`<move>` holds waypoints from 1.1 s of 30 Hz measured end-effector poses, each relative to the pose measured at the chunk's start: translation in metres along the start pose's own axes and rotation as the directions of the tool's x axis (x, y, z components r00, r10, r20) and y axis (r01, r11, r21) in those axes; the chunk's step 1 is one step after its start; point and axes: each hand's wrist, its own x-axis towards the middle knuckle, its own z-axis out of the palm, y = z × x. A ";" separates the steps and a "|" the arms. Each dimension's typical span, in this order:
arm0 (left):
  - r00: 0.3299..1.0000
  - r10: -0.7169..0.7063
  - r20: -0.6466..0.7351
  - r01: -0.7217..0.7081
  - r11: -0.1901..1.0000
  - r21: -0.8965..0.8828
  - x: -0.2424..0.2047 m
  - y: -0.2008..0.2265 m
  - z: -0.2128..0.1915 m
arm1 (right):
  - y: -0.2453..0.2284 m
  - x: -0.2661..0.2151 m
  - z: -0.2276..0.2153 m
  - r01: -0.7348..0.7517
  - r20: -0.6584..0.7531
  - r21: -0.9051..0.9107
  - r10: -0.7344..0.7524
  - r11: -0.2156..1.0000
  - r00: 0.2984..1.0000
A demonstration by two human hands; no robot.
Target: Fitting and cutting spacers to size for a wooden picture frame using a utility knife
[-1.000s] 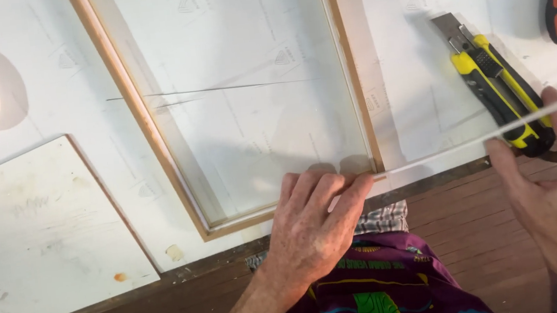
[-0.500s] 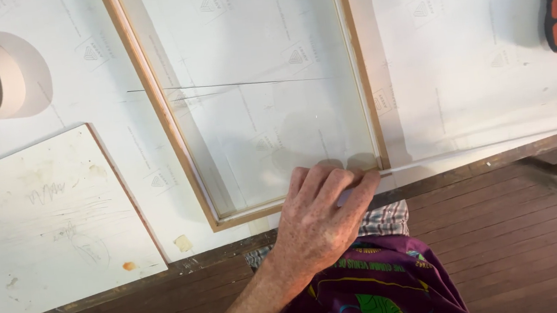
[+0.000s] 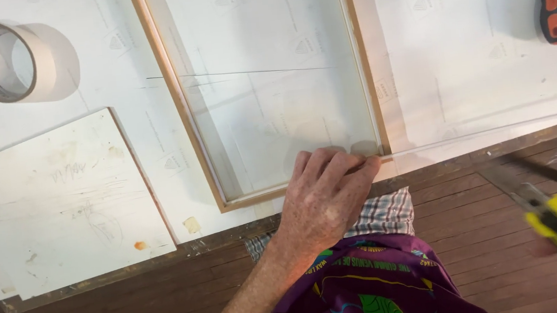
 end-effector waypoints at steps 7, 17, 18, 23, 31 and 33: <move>0.996 0.043 0.081 -0.050 0.995 0.084 0.000 -0.002 -0.001 | -0.017 -0.066 0.169 0.904 -0.154 -0.361 -0.970 0.230 0.186; 0.988 0.071 0.138 -0.090 0.986 0.143 -0.008 -0.008 0.005 | -0.028 -0.048 0.210 0.955 -0.072 -0.226 -0.981 0.194 0.182; 0.988 0.068 0.137 -0.088 0.986 0.141 -0.008 -0.008 0.005 | -0.032 -0.049 0.213 0.946 -0.097 -0.249 -0.978 0.206 0.187; 0.992 0.050 0.119 -0.060 0.995 0.082 0.009 -0.008 -0.004 | -0.049 -0.065 0.221 0.882 -0.121 -0.285 -0.927 0.376 0.356; 0.987 0.035 0.160 -0.048 0.996 0.076 0.012 -0.009 -0.004 | -0.035 -0.059 0.219 0.847 -0.102 -0.285 -0.893 0.448 0.438; 0.988 0.029 0.151 -0.042 0.996 0.080 0.014 -0.009 -0.005 | -0.036 -0.059 0.218 0.847 -0.100 -0.272 -0.889 0.457 0.448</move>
